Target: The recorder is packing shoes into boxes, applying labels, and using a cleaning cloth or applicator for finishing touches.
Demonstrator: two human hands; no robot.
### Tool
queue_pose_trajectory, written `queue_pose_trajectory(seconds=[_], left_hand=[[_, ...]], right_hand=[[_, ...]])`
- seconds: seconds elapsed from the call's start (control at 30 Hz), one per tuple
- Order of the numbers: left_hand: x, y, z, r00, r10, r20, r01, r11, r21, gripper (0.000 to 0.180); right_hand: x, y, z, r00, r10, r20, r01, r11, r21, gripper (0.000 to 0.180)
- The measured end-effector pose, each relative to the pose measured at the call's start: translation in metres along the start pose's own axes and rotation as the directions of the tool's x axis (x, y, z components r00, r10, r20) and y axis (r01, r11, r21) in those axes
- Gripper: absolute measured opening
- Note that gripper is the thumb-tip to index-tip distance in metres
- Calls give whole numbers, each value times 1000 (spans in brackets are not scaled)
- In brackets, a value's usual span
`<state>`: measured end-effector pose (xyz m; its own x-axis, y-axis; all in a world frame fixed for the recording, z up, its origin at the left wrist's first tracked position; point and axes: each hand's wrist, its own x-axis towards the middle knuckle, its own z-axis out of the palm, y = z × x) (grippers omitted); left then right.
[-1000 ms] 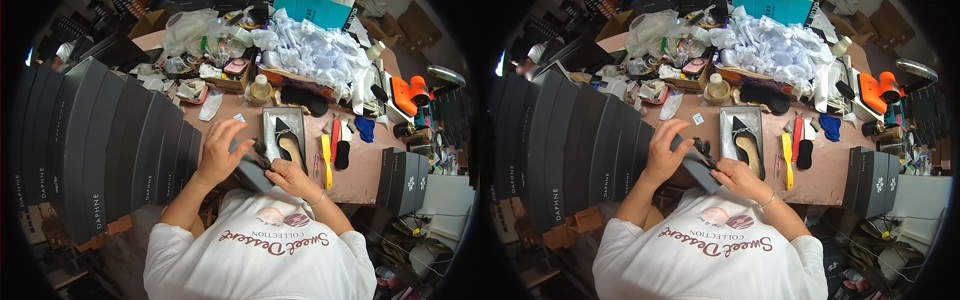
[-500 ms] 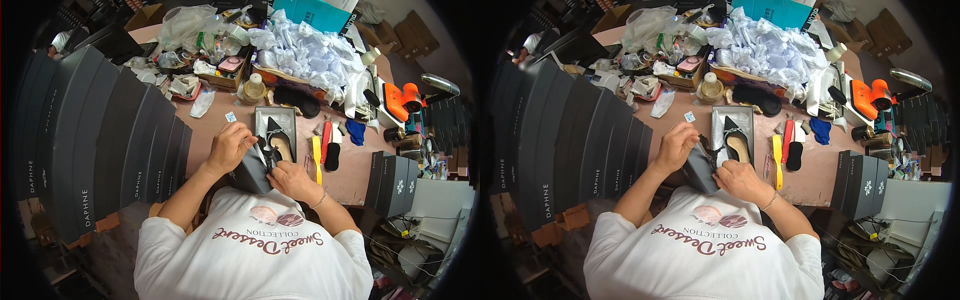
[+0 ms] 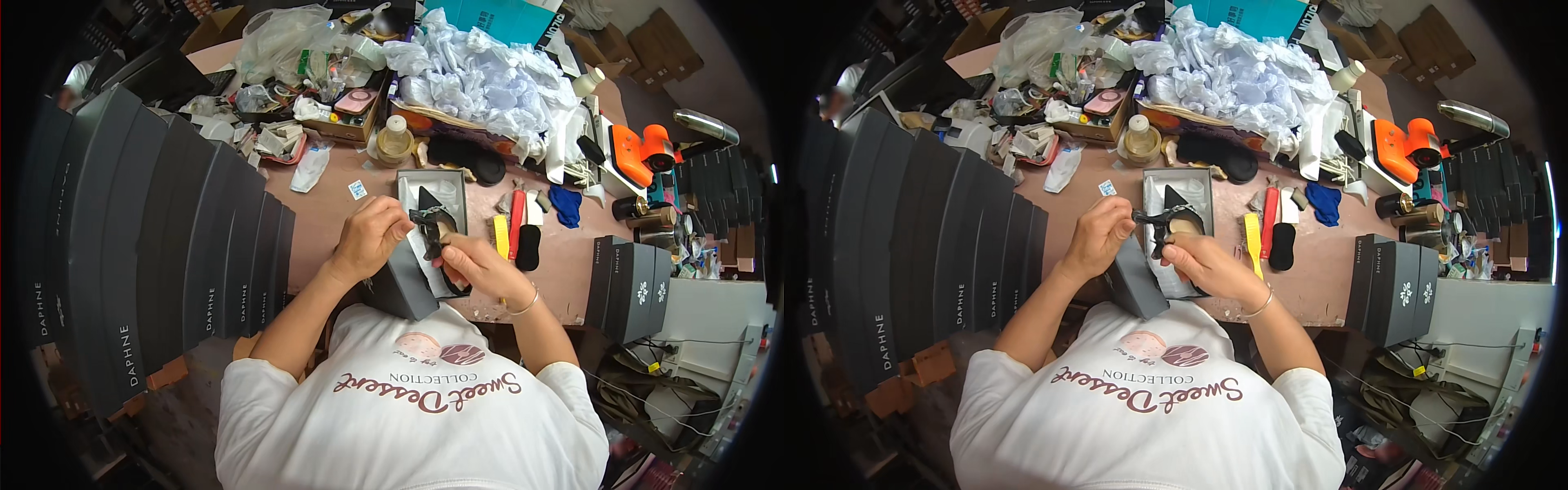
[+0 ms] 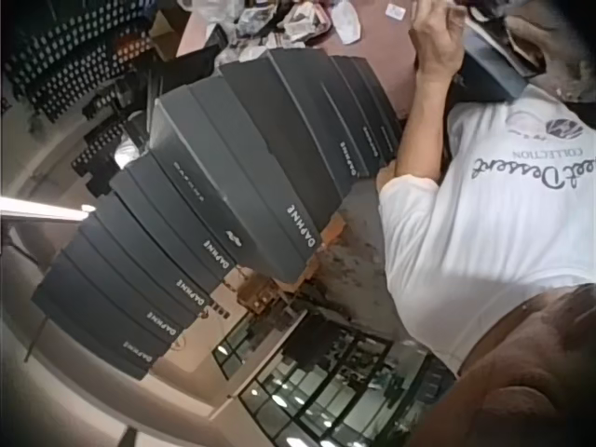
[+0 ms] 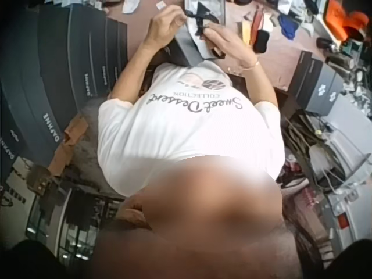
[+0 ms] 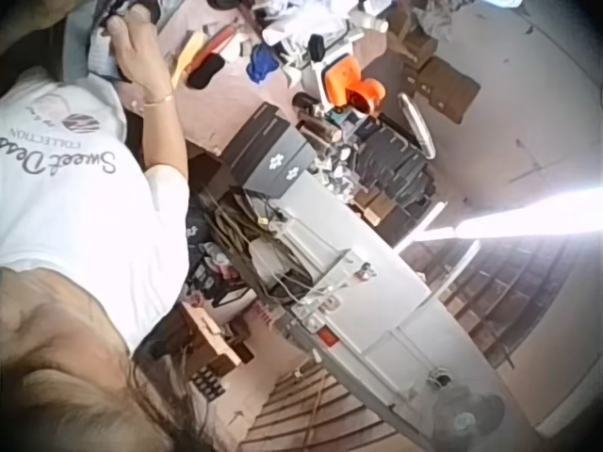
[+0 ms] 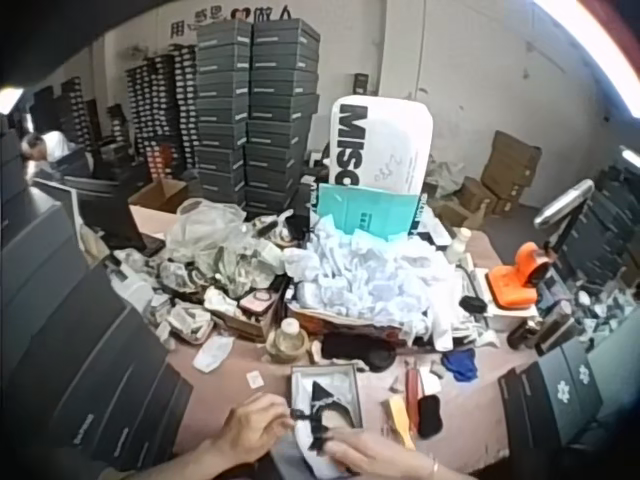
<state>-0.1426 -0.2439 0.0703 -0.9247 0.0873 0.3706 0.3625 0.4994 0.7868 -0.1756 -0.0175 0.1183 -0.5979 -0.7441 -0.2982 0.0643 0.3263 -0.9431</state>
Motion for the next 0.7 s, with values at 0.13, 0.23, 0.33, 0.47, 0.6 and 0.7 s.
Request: queue_pose_trajectory(seconds=[0.13, 0.23, 0.33, 0.47, 0.6, 0.7], left_hand=[[-2, 1, -4, 996, -87, 0, 87, 993, -81, 39], [-2, 1, -9, 991, -131, 25, 134, 974, -183, 37], [-1, 3, -14, 989, -113, 96, 122, 988, -94, 37], [6, 1, -16, 990, -95, 102, 102, 993, -66, 30], [8, -2, -22, 985, -73, 157, 86, 993, -78, 25], [4, -9, -34, 977, -94, 193, 132, 971, -197, 25]], right_hand=[[-18, 39, 25, 991, 35, -127, -12, 983, 182, 37], [-13, 34, 33, 953, -44, -300, 149, 930, 336, 62], [7, 22, 33, 907, -185, -379, 295, 920, 258, 77], [36, 16, 35, 812, -445, -379, 368, 893, -260, 35], [34, 16, 35, 828, -444, -343, 394, 895, -206, 22], [22, 32, 33, 854, -261, -450, 286, 958, -14, 25]])
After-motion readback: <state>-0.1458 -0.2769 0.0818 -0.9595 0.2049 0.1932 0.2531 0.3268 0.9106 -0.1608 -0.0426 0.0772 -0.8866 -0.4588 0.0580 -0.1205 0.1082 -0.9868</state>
